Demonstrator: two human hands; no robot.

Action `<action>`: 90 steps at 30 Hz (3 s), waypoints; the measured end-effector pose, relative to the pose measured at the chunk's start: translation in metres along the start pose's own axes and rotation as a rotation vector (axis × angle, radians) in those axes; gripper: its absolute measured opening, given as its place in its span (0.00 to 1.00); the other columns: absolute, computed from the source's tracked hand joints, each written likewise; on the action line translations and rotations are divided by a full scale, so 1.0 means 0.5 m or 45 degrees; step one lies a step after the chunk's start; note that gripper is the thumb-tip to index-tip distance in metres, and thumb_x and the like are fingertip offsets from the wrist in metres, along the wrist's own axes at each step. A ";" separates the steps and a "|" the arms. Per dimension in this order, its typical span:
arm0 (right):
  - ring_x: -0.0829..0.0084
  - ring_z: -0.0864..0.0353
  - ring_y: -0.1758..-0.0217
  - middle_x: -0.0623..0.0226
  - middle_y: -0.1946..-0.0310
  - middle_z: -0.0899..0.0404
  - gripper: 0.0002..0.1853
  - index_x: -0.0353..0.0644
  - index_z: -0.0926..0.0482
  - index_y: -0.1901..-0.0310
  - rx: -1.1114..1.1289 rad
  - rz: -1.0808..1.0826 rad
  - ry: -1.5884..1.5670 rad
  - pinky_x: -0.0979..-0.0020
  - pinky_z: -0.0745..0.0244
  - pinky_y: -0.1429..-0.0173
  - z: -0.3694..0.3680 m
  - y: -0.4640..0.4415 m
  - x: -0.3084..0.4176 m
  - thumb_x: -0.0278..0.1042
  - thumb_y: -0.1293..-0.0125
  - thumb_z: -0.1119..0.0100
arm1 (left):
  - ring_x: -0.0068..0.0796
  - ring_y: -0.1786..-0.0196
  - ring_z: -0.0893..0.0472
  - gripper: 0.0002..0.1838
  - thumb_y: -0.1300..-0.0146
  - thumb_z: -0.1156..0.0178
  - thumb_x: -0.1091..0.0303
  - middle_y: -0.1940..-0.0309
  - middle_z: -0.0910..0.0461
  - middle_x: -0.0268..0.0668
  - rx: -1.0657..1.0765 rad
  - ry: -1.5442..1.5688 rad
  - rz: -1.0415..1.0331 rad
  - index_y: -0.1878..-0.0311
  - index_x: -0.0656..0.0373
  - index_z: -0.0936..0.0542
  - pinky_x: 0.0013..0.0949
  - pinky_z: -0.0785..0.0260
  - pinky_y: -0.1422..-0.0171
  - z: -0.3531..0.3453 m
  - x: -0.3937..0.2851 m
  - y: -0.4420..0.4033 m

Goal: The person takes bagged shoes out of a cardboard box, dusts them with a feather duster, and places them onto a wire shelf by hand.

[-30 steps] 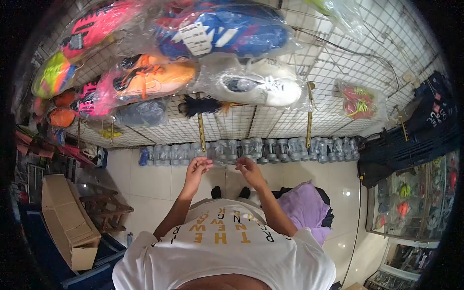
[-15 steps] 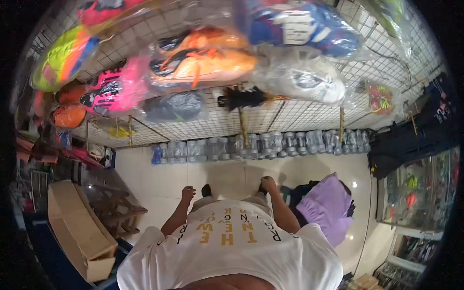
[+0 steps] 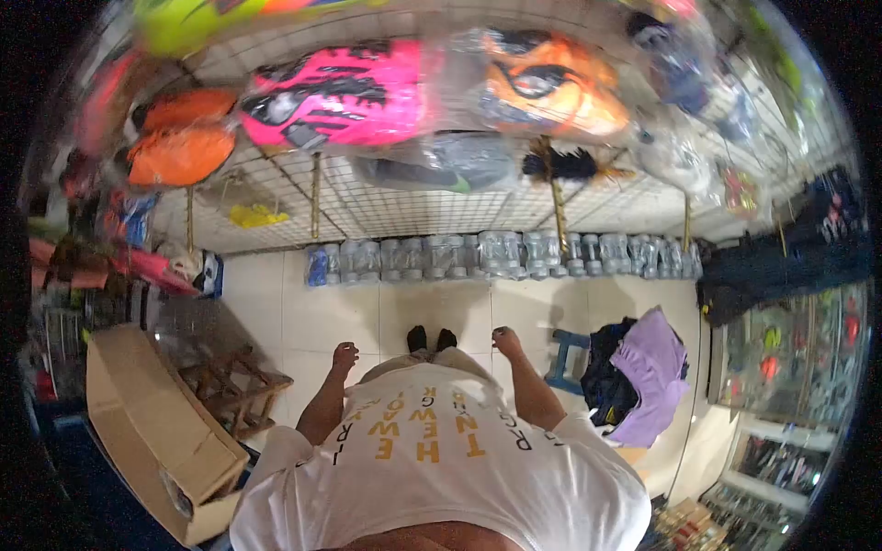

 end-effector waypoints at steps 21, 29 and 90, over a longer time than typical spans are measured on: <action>0.72 0.23 0.54 0.63 0.53 0.24 0.11 0.36 0.27 0.50 0.708 1.070 -0.110 0.73 0.28 0.48 -1.161 0.379 0.890 0.23 0.32 0.51 | 0.27 0.47 0.22 0.14 0.36 0.47 0.80 0.52 0.21 0.36 -0.617 0.085 -1.170 0.47 0.60 0.28 0.30 0.30 0.46 0.688 -0.646 0.476; 0.72 0.22 0.55 0.61 0.53 0.23 0.10 0.35 0.29 0.49 1.440 1.185 0.145 0.70 0.28 0.47 -1.523 0.677 0.976 0.27 0.30 0.51 | 0.29 0.47 0.22 0.14 0.39 0.48 0.81 0.52 0.20 0.37 -1.185 0.338 -1.200 0.50 0.63 0.26 0.33 0.31 0.43 0.944 -0.636 0.860; 0.44 0.32 0.37 0.36 0.42 0.32 0.35 0.27 0.40 0.39 2.713 1.874 1.932 0.56 0.36 0.35 -2.222 1.097 0.449 0.51 0.34 0.45 | 0.48 0.45 0.22 0.30 0.45 0.37 0.52 0.48 0.22 0.52 -1.377 -0.053 0.444 0.44 0.64 0.27 0.44 0.29 0.42 1.303 0.049 1.092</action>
Point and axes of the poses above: each hand's wrist, its own y-axis away from the middle knuckle, its own z-axis out of the back of the hand, x = y × z, the point moved 4 cm from there along -y, towards the middle knuckle
